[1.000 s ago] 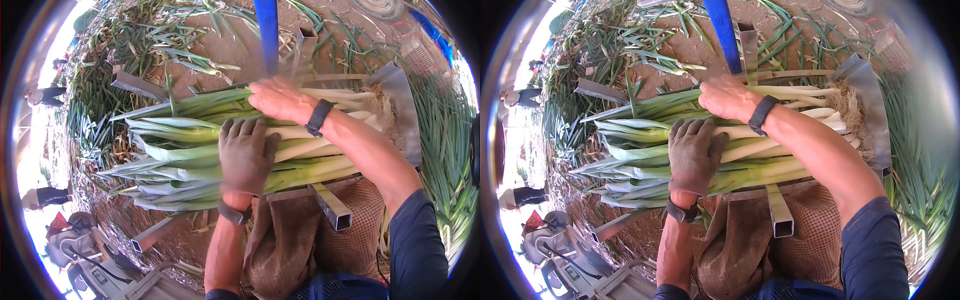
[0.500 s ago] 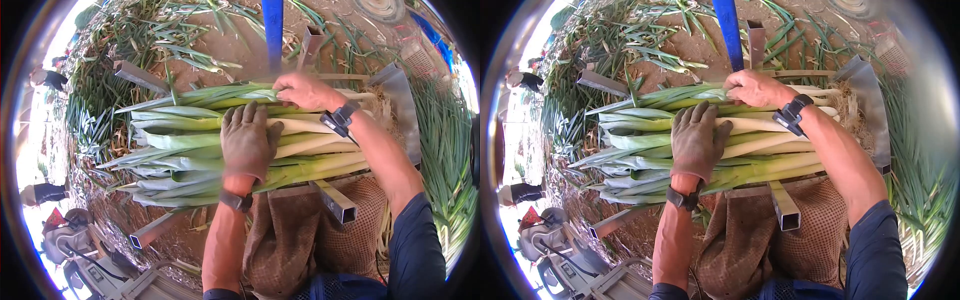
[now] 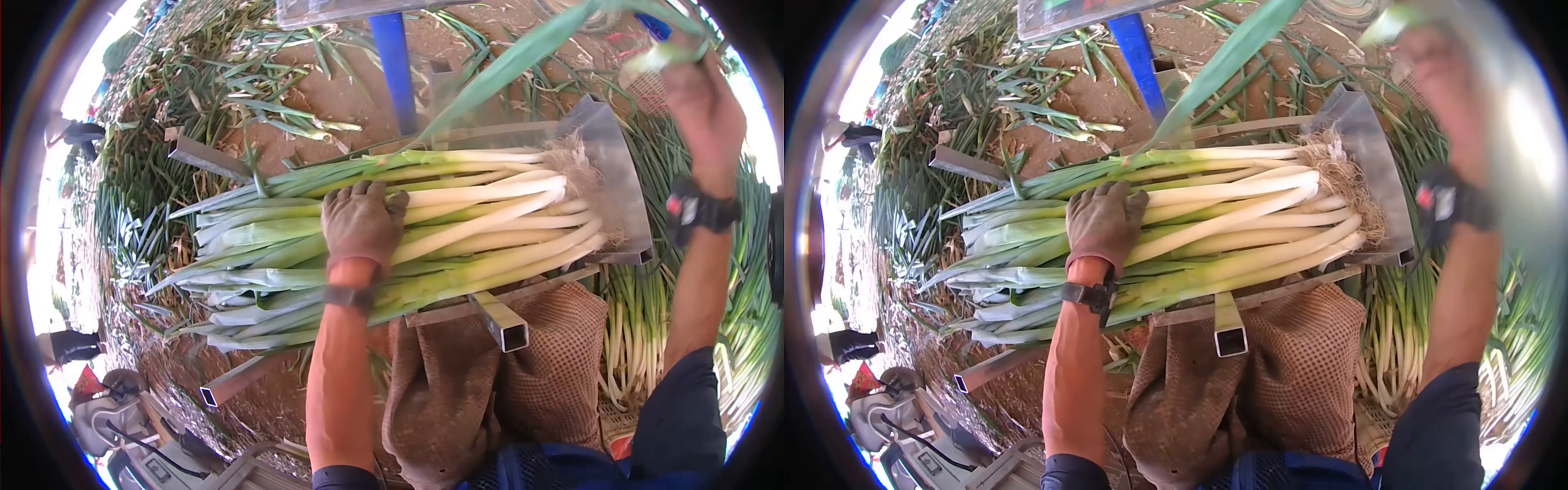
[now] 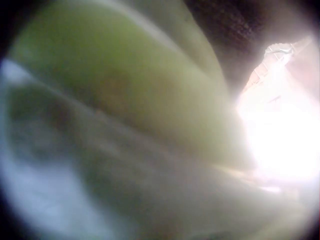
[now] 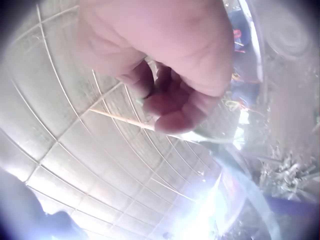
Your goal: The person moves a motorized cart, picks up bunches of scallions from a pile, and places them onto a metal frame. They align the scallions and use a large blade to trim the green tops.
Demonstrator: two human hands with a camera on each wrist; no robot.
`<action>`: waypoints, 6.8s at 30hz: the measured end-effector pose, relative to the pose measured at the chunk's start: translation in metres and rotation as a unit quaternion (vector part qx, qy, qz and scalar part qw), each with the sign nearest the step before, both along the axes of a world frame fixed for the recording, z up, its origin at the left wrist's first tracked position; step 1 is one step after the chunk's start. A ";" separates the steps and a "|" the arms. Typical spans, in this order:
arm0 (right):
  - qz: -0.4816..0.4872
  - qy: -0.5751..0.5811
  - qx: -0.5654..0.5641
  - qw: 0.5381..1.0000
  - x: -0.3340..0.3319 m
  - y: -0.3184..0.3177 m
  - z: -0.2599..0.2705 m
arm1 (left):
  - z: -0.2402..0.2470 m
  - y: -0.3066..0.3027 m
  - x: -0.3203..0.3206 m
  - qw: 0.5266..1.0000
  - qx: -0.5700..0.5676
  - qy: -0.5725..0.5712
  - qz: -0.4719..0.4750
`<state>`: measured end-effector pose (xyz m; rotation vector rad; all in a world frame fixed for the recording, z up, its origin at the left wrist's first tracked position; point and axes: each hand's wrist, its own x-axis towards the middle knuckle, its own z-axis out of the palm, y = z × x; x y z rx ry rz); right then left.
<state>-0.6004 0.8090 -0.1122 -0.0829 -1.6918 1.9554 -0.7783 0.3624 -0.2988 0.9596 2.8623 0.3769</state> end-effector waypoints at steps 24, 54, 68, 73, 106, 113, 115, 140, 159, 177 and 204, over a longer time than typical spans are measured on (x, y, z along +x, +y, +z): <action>0.061 -0.351 0.659 0.663 -0.039 -0.082 -0.217 | -0.013 0.021 -0.001 0.992 0.021 0.054 -0.111; -0.003 -0.277 0.481 0.832 0.003 -0.159 -0.237 | -0.009 -0.006 0.018 0.980 0.024 0.056 -0.187; -0.087 -0.294 0.533 0.789 0.005 -0.135 -0.222 | -0.006 0.054 0.016 0.974 0.068 0.039 -0.214; -0.016 -0.377 0.459 0.804 -0.012 -0.122 -0.220 | -0.022 0.049 0.015 0.968 0.050 0.077 -0.235; 0.062 -0.456 0.613 0.643 -0.085 -0.064 -0.233 | -0.027 -0.008 -0.015 0.981 0.024 0.074 -0.175; -0.075 -0.191 0.419 0.885 0.097 -0.090 -0.056 | -0.050 -0.020 -0.025 0.969 0.002 0.112 -0.220; -0.156 -0.309 0.450 0.823 0.185 -0.082 -0.040 | -0.048 -0.021 -0.031 0.973 -0.002 0.062 -0.221; -0.182 -0.830 0.111 0.516 0.569 -0.270 -0.484 | 0.055 0.025 0.256 0.976 0.182 -0.114 -0.025; -0.168 -0.705 0.028 0.688 0.529 -0.224 -0.469 | 0.062 0.074 0.303 0.958 0.163 -0.235 -0.031; -0.096 -0.383 -0.392 0.831 0.509 -0.194 -0.153 | 0.053 0.123 0.477 0.645 0.183 -0.731 0.126; -0.145 -0.376 0.285 0.870 0.561 -0.214 0.034 | 0.130 0.173 0.552 0.722 0.335 -0.506 -0.332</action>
